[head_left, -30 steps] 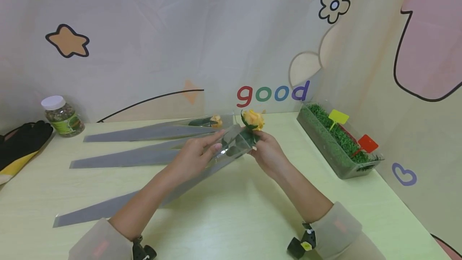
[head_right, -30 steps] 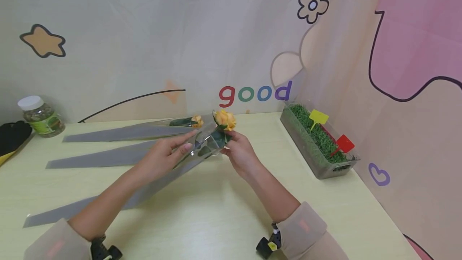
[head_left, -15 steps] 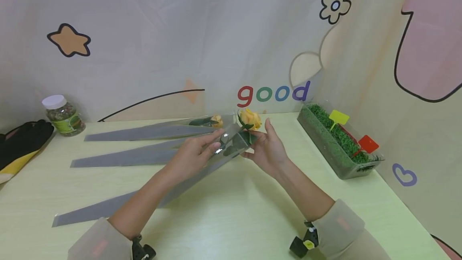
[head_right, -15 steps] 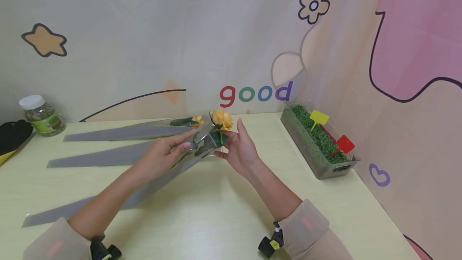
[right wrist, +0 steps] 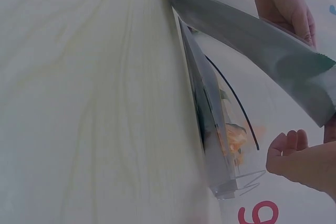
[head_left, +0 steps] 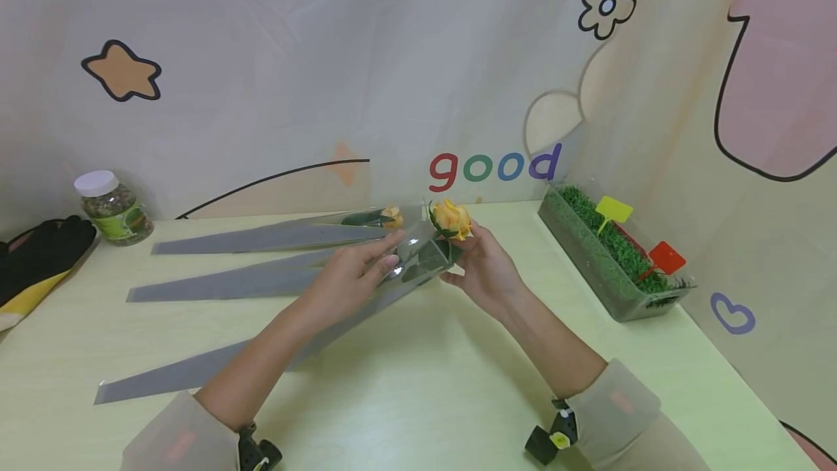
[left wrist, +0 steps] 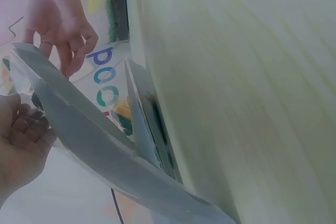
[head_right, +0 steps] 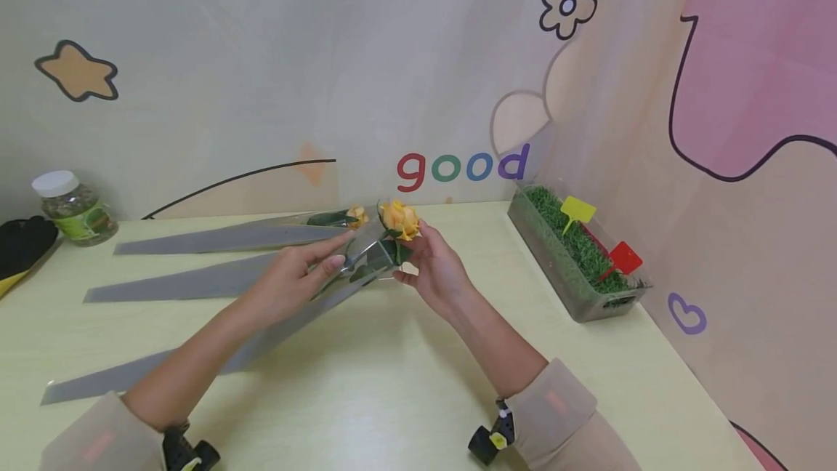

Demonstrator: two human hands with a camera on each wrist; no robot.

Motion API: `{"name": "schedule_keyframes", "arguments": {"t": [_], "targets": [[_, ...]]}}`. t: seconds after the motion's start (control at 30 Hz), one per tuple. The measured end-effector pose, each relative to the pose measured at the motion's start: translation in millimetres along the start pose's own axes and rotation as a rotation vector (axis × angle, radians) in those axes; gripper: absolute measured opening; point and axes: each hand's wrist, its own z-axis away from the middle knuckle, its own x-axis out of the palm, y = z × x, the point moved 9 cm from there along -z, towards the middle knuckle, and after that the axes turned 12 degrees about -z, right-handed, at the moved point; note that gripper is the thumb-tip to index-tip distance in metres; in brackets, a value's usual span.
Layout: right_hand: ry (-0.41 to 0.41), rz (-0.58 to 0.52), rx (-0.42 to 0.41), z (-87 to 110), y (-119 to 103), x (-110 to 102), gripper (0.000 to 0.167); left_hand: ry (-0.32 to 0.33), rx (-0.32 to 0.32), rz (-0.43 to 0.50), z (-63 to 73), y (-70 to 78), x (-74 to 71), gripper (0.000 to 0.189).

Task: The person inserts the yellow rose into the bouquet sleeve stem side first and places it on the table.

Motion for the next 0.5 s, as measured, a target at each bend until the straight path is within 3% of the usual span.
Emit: {"name": "schedule_keyframes", "arguments": {"t": [0.27,0.5], "targets": [[0.030,0.006,-0.007,-0.3,1.1,-4.8,0.042,0.006,0.006,-0.016,-0.2,0.3,-1.3,0.044],[0.081,0.006,-0.062,1.0,-3.0,-10.4,0.015,-0.003,-0.006,-0.005,-1.2,-2.7,0.0,0.045]]}}
